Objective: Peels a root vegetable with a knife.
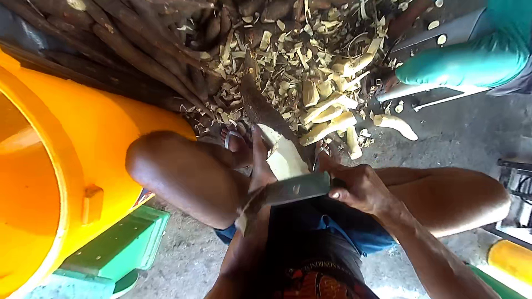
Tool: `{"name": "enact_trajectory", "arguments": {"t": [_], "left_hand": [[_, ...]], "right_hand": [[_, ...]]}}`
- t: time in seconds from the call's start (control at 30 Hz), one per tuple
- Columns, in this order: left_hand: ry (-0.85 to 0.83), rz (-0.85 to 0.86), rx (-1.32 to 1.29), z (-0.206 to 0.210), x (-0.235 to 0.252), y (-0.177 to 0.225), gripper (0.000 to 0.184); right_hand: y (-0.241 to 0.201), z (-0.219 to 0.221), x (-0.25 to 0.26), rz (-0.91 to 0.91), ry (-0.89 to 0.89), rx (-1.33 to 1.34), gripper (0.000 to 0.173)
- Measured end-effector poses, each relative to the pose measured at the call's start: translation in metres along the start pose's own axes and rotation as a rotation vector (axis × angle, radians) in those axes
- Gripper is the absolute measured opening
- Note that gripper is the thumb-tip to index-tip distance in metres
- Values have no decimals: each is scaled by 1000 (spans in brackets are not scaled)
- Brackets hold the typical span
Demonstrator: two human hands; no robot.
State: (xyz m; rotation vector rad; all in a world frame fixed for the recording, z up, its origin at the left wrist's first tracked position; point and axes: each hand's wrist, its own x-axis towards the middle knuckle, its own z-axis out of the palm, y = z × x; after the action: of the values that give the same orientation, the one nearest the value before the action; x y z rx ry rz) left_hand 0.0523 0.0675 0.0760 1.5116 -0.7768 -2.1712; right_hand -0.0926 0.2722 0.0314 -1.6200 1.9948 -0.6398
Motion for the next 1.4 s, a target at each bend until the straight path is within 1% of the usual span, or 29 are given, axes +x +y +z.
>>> {"name": "enact_trajectory", "arguments": {"t": [0.03,0.1,0.13,0.17,0.2,0.27,0.3,0.33,0.4,0.47,0.53,0.57,0.6,0.63,0.7,0.8,0.87,0.93,0.97,1.0,1.07,1.13,1.17,1.2,1.23,1.3,1.33,1.37,1.4], "left_hand": [[22,58,50,-7,19,-19,42],[59,221,78,-21,44,-54,50],[77,210,51,-20,45,-56,46],[95,126,30,-14,38,-47,37],[43,74,-15,-16,34,-42,35],[-73,32,-172,-24,41,-56,37],[-142,0,-255,-30,50,-69,44],[-222,-21,-306,-35,60,-81,50],[-240,-45,-331,-35,64,-86,56],[-102,-12,-226,-25,57,-73,43],[-3,120,-59,-24,55,-71,32],[-9,162,-37,-25,56,-73,33],[-29,130,-63,-21,48,-66,33],[-20,41,-104,-14,36,-53,29],[-67,-83,-156,-7,20,-34,32],[-155,-57,-150,-13,26,-48,36],[-223,-37,-180,-27,48,-80,51],[-282,-68,-109,-34,57,-87,67],[-277,-56,-32,-32,56,-82,67],[-275,-43,40,-31,54,-76,65],[-257,-49,42,-29,47,-74,61],[-183,-11,47,-24,40,-79,45],[-184,6,16,-23,41,-83,41],[-185,-7,18,-22,40,-85,43],[-209,-27,54,-24,37,-83,49],[-268,-81,159,-25,31,-75,56],[-330,-115,134,-31,28,-78,61],[-386,-137,56,-39,27,-86,65],[-420,-122,27,-44,27,-90,64]], "right_hand": [[-1,4,0,-32,5,-74,84],[11,7,-3,30,29,-237,86],[23,5,-3,117,39,-310,88],[37,3,-4,218,48,-362,89],[51,-1,-4,327,50,-390,87],[69,-14,0,515,44,-341,81],[70,-18,-2,542,66,-294,79],[67,-21,-4,512,93,-245,79],[50,-20,-10,374,79,-130,83],[31,-15,-8,219,19,-105,86],[18,-8,-3,109,-5,-149,87],[18,-5,2,85,-6,-168,88],[19,-3,6,82,-9,-179,89],[20,0,11,90,-18,-183,89],[19,5,20,81,-30,-179,88],[18,5,27,60,27,-233,86],[37,-5,31,178,47,-337,83],[68,-22,36,499,6,-332,73],[81,-33,39,619,25,-280,73],[84,-39,37,628,83,-231,75],[67,-43,33,389,136,-143,78],[37,-35,27,97,72,-133,81],[29,-31,29,17,38,-183,83],[27,-29,30,18,6,-264,82],[32,-33,33,110,-37,-345,81],[63,-53,43,495,-117,-417,73],[82,-61,44,623,-78,-414,73],[91,-67,41,662,-24,-398,73],[88,-71,40,627,-5,-354,72]]}}
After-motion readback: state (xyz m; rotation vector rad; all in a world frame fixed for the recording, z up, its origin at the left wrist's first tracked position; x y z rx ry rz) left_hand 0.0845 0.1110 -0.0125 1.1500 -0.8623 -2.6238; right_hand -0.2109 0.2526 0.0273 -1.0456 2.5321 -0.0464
